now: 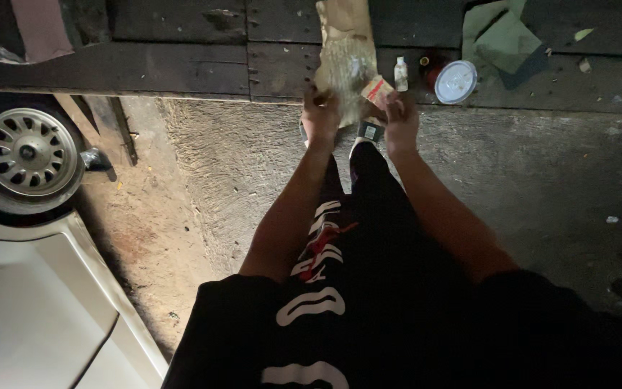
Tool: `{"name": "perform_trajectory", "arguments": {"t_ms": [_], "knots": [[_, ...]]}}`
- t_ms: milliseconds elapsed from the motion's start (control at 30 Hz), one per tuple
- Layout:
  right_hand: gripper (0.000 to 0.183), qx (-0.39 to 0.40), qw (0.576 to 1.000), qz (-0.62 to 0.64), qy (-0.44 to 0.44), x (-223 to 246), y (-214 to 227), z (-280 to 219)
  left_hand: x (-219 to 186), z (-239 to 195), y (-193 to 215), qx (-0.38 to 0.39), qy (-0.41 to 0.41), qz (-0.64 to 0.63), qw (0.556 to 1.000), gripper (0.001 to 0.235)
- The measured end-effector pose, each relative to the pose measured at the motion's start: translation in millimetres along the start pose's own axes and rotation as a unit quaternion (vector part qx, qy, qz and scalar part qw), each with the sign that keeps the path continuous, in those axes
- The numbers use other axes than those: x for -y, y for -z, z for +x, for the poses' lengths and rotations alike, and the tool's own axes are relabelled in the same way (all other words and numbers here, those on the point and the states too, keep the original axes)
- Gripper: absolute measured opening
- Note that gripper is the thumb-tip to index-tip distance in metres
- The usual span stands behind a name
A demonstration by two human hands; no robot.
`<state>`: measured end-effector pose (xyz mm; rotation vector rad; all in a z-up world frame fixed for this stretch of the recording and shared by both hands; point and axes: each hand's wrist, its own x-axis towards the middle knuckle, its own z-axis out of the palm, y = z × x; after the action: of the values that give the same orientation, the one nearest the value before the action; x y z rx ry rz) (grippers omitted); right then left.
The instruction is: The person applies a greenish paste to a piece of cardboard using a small brush. They then pour a liquid from a red can onto the cardboard and apply a substance from a small white tube. The person works at a wooden workbench in a dimly lit garage.
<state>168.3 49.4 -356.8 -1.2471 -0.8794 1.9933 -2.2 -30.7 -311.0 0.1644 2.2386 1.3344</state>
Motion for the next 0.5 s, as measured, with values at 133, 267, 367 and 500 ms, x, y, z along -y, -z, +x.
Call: {"name": "perform_trajectory", "arguments": {"t_ms": [133,267,367,500], "knots": [[0.020,0.018,0.997,0.057,-0.049,36,-3,-6,7,12,3,0.124,0.157,0.005,0.980,0.039],[0.020,0.021,0.998,-0.057,0.001,85,-7,-19,15,15,13,0.163,0.182,0.031,0.969,0.035],[0.026,0.049,0.994,-0.096,0.017,116,-12,-22,17,4,35,0.246,0.122,-0.343,0.898,0.030],[0.031,0.054,0.990,-0.131,-0.001,128,-32,-20,21,5,45,0.167,0.156,-0.197,0.953,0.030]]}}
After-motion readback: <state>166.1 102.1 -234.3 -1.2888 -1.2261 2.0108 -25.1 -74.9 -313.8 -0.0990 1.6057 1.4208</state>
